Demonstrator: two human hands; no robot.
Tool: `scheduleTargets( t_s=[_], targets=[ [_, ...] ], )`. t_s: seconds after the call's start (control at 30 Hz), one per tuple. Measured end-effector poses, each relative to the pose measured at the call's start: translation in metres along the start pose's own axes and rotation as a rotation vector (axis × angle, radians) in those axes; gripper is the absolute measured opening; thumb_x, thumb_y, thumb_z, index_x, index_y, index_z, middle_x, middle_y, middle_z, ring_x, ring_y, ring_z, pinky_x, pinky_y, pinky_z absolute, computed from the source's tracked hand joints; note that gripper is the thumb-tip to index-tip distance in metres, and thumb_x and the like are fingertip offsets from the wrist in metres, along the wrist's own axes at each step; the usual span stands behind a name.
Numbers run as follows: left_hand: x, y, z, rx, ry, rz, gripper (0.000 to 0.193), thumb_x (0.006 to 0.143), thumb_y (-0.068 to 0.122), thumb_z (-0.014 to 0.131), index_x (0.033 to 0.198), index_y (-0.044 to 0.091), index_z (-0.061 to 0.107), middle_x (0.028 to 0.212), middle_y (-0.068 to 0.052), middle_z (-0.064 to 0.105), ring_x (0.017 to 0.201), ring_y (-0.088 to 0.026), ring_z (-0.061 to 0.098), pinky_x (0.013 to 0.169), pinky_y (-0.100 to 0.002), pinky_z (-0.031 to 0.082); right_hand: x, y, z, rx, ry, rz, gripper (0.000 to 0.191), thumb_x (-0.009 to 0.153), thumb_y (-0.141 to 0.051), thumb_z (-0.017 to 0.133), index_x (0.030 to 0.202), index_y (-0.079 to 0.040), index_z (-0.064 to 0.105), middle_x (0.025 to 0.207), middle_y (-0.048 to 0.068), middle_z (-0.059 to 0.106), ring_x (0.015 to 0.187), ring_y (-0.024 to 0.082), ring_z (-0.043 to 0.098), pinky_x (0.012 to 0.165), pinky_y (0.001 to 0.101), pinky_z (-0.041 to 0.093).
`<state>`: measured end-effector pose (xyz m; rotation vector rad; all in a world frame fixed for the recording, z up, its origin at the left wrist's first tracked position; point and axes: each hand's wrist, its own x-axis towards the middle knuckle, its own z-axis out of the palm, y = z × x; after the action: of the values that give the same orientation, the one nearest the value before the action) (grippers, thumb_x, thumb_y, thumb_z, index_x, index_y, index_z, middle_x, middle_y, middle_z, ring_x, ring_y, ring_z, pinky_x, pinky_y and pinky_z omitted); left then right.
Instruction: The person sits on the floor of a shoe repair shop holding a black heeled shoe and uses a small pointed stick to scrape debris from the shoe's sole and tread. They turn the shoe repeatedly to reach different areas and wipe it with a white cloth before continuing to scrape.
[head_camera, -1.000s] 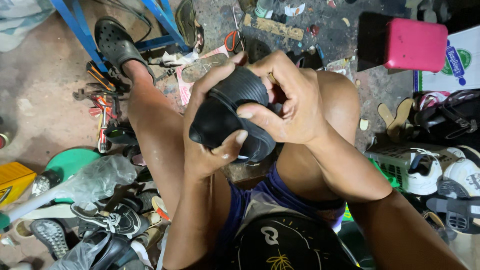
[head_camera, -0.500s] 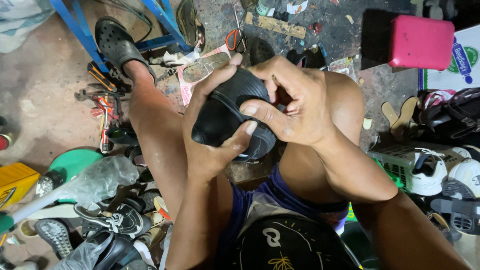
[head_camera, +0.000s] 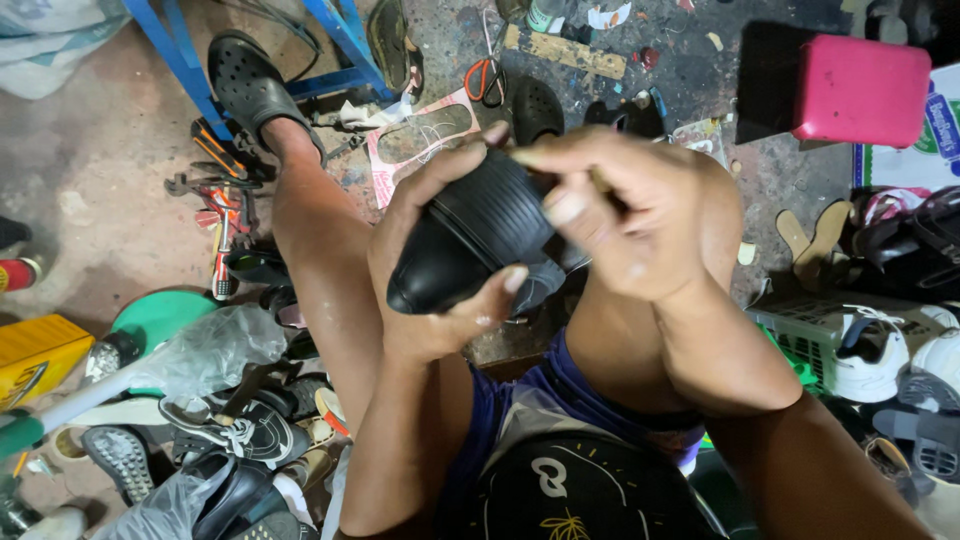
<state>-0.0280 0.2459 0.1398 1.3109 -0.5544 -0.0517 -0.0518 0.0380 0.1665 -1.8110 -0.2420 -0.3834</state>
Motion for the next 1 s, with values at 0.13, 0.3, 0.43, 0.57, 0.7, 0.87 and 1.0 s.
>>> scheduleTargets(
  t_s=[0.13, 0.3, 0.43, 0.57, 0.7, 0.87, 1.0],
  targets=[
    [0.001, 0.012, -0.002, 0.141, -0.005, 0.103, 0.095, 0.088, 0.027, 0.084, 0.159, 0.005, 0.024, 0.146, -0.018, 0.060, 0.132, -0.023, 0.062, 0.116, -0.031, 0.047, 0.004, 0.010, -0.017, 0.282, 0.182, 0.043, 0.037, 0.116, -0.030, 0.054, 0.092, -0.001, 0.059, 0.080, 0.019, 0.063, 0.050, 0.012, 0.047, 0.049, 0.0228, 0.039],
    [0.009, 0.019, -0.004, 0.437, -0.079, 0.194, 0.107, 0.085, 0.022, 0.086, 0.160, 0.006, 0.011, 0.147, -0.019, 0.062, 0.128, -0.032, 0.068, 0.110, -0.032, 0.055, 0.004, 0.010, -0.030, 0.420, 0.185, -0.086, 0.067, 0.122, -0.046, 0.030, 0.092, 0.006, 0.058, 0.068, 0.018, 0.049, 0.048, 0.023, 0.048, 0.055, 0.0320, 0.042],
    [0.015, 0.016, 0.000, 0.608, -0.113, 0.294, 0.096, 0.090, 0.022, 0.085, 0.159, 0.012, 0.019, 0.147, -0.017, 0.057, 0.133, -0.035, 0.063, 0.111, -0.037, 0.049, -0.005, -0.007, -0.029, 0.456, 0.225, -0.057, 0.067, 0.117, -0.045, 0.030, 0.086, 0.005, 0.062, 0.058, 0.017, 0.052, 0.044, 0.022, 0.051, 0.048, 0.0319, 0.045],
    [0.011, 0.014, 0.001, 0.675, -0.174, 0.292, 0.078, 0.093, 0.025, 0.080, 0.155, 0.014, 0.032, 0.149, -0.016, 0.055, 0.138, -0.037, 0.059, 0.113, -0.043, 0.046, -0.005, -0.021, -0.017, 0.375, 0.139, -0.038, 0.047, 0.108, -0.039, 0.045, 0.088, 0.002, 0.057, 0.074, 0.024, 0.060, 0.056, 0.027, 0.065, 0.054, 0.0390, 0.058],
    [0.005, 0.007, 0.003, 0.704, -0.177, 0.358, 0.071, 0.099, 0.024, 0.073, 0.158, 0.016, 0.034, 0.155, -0.015, 0.053, 0.142, -0.035, 0.055, 0.118, -0.046, 0.046, -0.008, -0.037, -0.014, 0.146, 0.024, -0.118, 0.050, 0.110, -0.042, 0.051, 0.099, 0.007, 0.055, 0.085, 0.025, 0.066, 0.070, 0.026, 0.071, 0.064, 0.0371, 0.063],
    [0.001, 0.003, 0.001, 0.745, -0.182, 0.361, 0.069, 0.104, 0.026, 0.071, 0.160, 0.016, 0.031, 0.156, -0.013, 0.052, 0.143, -0.032, 0.056, 0.123, -0.047, 0.042, -0.007, -0.045, -0.014, 0.075, 0.007, -0.178, 0.048, 0.111, -0.041, 0.051, 0.097, 0.004, 0.057, 0.087, 0.020, 0.066, 0.071, 0.023, 0.068, 0.067, 0.0326, 0.059],
    [0.001, 0.002, 0.004, 0.766, -0.188, 0.363, 0.067, 0.107, 0.026, 0.070, 0.161, 0.019, 0.032, 0.156, -0.011, 0.052, 0.144, -0.029, 0.056, 0.125, -0.046, 0.041, -0.002, -0.043, -0.009, 0.098, 0.007, -0.226, 0.042, 0.114, -0.036, 0.050, 0.095, 0.002, 0.054, 0.086, 0.017, 0.065, 0.075, 0.023, 0.069, 0.075, 0.0362, 0.061]
  ],
)
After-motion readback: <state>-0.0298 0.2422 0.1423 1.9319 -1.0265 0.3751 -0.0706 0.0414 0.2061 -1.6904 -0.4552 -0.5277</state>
